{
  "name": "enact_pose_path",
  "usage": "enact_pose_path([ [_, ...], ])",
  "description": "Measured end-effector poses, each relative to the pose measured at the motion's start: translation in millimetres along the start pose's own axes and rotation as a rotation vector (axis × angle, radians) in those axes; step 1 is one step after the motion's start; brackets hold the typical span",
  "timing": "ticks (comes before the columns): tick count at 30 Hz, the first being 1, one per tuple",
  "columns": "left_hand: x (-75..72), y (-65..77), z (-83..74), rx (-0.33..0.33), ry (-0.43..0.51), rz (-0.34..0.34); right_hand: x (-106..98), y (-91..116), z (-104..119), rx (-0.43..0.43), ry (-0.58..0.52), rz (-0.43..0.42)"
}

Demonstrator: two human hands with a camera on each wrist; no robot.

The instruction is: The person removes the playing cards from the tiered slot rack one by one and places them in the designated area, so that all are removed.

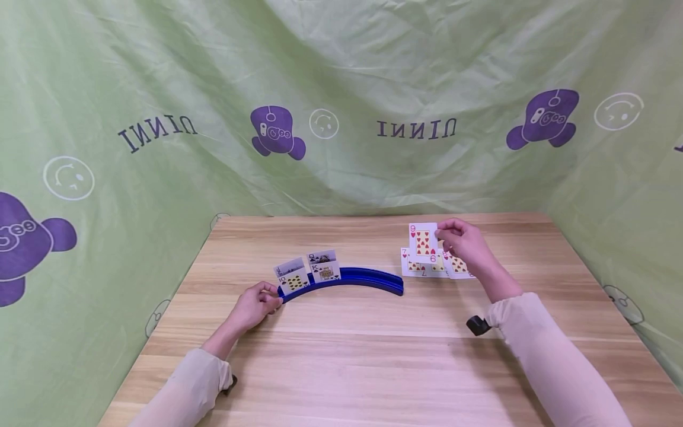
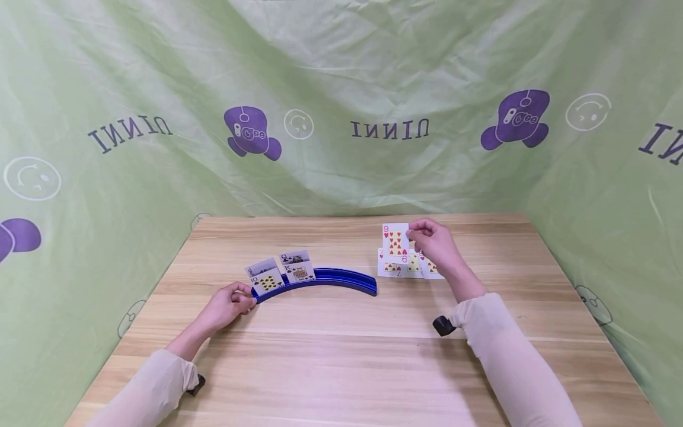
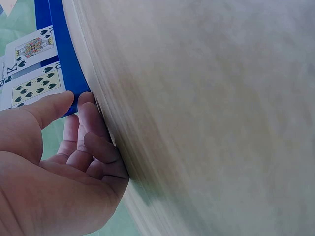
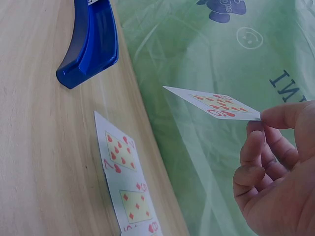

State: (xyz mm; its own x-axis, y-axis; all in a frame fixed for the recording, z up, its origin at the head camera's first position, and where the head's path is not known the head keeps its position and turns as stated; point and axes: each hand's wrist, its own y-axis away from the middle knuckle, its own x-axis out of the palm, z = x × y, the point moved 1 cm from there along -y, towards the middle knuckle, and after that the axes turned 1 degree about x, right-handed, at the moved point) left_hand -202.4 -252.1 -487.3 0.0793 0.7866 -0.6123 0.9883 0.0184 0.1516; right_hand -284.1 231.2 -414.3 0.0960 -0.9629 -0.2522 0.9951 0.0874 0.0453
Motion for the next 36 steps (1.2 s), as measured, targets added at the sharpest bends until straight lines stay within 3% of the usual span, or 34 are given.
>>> enact_pose_path([
  [36, -0.1, -0.9, 0.1, 0.002, -0.005, 0.003, -40.7, 5.6, -16.2, 0.025, 0.006, -0.063],
])
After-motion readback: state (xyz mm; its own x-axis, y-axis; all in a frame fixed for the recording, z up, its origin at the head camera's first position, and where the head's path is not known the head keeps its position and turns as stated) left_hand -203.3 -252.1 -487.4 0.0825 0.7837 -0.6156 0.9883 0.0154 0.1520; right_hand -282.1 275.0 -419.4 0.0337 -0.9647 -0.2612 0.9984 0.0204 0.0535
